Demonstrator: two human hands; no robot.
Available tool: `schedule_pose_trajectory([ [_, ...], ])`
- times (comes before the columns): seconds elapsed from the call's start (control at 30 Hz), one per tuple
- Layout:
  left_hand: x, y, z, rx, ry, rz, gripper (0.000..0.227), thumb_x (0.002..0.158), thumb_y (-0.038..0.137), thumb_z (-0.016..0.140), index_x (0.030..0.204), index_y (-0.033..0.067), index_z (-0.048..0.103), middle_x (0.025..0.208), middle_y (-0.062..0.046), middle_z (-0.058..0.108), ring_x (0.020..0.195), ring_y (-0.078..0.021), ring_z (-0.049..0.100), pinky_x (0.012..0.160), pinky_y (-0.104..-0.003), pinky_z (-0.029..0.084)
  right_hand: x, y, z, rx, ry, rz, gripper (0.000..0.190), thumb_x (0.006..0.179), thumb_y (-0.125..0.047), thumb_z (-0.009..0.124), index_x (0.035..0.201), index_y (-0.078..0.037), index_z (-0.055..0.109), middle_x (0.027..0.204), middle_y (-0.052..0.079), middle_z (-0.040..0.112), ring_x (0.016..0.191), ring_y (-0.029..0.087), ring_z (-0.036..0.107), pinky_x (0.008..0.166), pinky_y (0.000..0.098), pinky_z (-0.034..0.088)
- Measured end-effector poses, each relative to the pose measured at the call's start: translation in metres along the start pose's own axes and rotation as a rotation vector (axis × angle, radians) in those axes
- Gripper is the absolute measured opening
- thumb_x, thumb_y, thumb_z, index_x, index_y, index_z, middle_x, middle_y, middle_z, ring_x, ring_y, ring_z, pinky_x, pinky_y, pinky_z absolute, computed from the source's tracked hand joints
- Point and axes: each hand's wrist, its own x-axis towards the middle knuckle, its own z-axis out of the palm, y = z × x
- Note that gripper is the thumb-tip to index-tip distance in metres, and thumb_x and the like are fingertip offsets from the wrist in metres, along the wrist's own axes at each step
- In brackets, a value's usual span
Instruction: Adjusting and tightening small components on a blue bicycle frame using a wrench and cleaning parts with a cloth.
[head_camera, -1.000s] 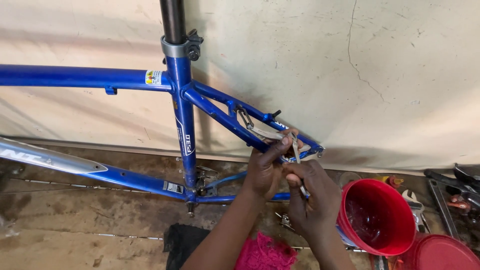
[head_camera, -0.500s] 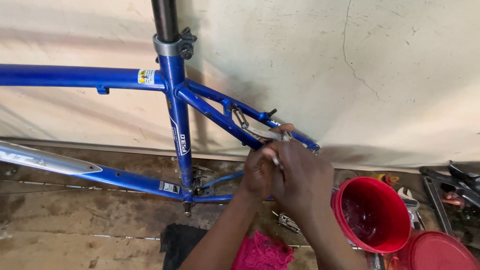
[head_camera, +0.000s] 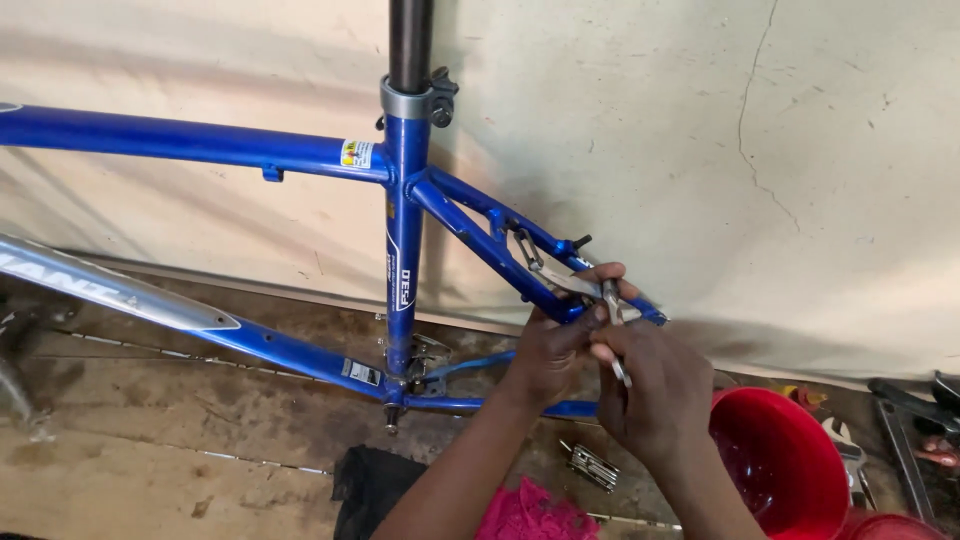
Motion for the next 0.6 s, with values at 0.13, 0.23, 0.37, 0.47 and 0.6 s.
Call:
schedule_pose_trajectory([
  [0.13,-0.008,-0.007,0.000,0.006,0.051,-0.002,0.048,0.088,0.008,0.071,0.132,-0.0053,0.055,0.106,-0.022,0.066,0.079,-0.0188,0.069,0.065,-0.028,0.060,0.064,-0.016,-0.002,-0.217,-0.096,0.040,0.015,0.098,-0.025,0.054,0.093,-0.015,0.064,0.055,0.009,0.052,0.056,0.035,0.061,0.047,0.0465,0.046],
  [0.23,-0.005,-0.008,-0.001,0.035,0.082,-0.005,0.046,0.087,0.009,0.073,0.129,-0.0039,0.058,0.101,-0.019,0.068,0.076,-0.0175,0.070,0.063,-0.028,0.061,0.091,-0.022,-0.001,-0.228,-0.271,0.144,0.023,0.101,-0.024,0.045,0.088,-0.008,0.055,0.050,0.012,0.054,0.048,0.039,0.061,0.046,0.0475,0.045],
  [0.37,-0.004,-0.010,-0.006,0.090,0.156,0.022,0.043,0.086,0.012,0.075,0.125,-0.0017,0.062,0.094,-0.013,0.071,0.071,-0.0156,0.072,0.060,-0.029,0.062,0.048,-0.017,-0.001,-0.203,-0.144,0.170,0.025,0.103,-0.029,0.047,0.089,-0.010,0.057,0.050,0.013,0.051,0.054,0.044,0.060,0.046,0.0497,0.044],
  [0.47,-0.010,-0.002,-0.005,0.157,0.142,0.025,0.041,0.088,0.018,0.074,0.124,0.0048,0.060,0.097,-0.010,0.071,0.081,-0.0172,0.070,0.068,-0.031,0.058,0.005,-0.011,0.002,-0.145,-0.050,0.117,0.024,0.102,-0.026,0.046,0.091,-0.012,0.062,0.069,0.011,0.060,0.061,0.035,0.061,0.047,0.0427,0.041],
  [0.6,-0.014,-0.004,0.001,0.206,0.177,-0.059,0.018,0.092,0.022,0.069,0.102,0.0074,0.068,0.097,-0.003,0.070,0.090,-0.0159,0.066,0.081,-0.031,0.054,-0.010,0.003,0.006,-0.247,-0.096,0.070,0.013,0.102,-0.022,0.053,0.098,-0.018,0.064,0.075,0.003,0.061,0.059,0.022,0.056,0.046,0.0339,0.035],
])
